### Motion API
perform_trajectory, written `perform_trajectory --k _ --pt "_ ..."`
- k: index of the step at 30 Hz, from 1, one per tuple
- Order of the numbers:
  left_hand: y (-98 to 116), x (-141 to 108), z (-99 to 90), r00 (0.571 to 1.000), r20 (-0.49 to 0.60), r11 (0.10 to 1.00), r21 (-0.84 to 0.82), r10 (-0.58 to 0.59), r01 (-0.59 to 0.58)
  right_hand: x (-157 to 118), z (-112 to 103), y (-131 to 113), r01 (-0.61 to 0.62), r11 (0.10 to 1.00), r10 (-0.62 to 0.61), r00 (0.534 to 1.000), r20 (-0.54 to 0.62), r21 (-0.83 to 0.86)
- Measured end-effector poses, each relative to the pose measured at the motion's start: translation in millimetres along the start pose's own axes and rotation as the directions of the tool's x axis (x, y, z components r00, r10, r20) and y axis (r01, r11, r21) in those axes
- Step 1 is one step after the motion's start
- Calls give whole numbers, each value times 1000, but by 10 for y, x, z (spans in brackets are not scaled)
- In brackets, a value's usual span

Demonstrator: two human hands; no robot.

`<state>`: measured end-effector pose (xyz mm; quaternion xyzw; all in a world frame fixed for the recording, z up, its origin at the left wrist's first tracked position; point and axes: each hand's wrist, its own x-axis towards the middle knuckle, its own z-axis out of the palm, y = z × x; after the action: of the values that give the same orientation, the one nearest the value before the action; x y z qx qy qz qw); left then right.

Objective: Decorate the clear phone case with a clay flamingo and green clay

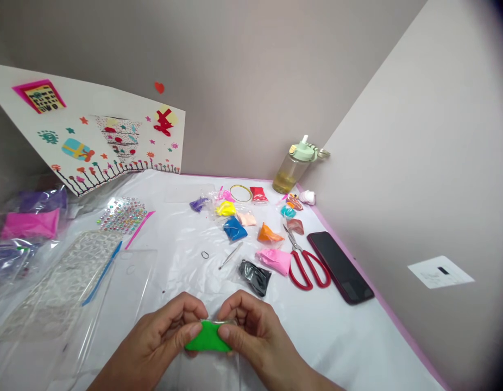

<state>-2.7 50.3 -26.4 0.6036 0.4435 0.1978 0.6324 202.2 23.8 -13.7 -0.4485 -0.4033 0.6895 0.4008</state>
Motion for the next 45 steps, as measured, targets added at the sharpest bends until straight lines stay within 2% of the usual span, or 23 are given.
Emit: perform_trajectory --k 3,5,8,13,19,26,32,36,42,45 --pt "52 -18 -29 1000 -22 995 95 6 -4 -5 2 -22 7 1000 -7 1000 -8 -1" --pt "67 -11 -32 1000 -18 997 70 -10 11 -8 -1 -26 9 1000 -10 1000 -15 -3" --pt "51 10 -18 998 45 998 41 -41 39 -8 -2 -9 8 1000 -8 1000 -9 3" --pt "29 2 -12 1000 10 979 202 -29 27 -6 14 31 -27 999 26 999 28 25" --pt "58 0 -28 998 54 983 180 -29 19 -5 -5 25 -25 999 25 1000 8 30" --pt "36 17 -23 996 59 961 270 -72 54 -13 -22 24 -26 999 26 1000 11 18" --pt "65 32 -37 998 54 984 174 -38 28 -12 -27 25 3 1000 -3 1000 -8 7" --pt "68 45 -38 995 67 977 202 -78 63 -7 -34 24 -4 1000 4 1000 0 5" --pt "83 22 -48 997 50 990 131 -52 45 -13 -21 -2 -3 1000 3 1000 -2 6" --pt "69 15 -41 998 42 987 154 -56 49 -20 -18 1 -18 1000 18 1000 14 11"
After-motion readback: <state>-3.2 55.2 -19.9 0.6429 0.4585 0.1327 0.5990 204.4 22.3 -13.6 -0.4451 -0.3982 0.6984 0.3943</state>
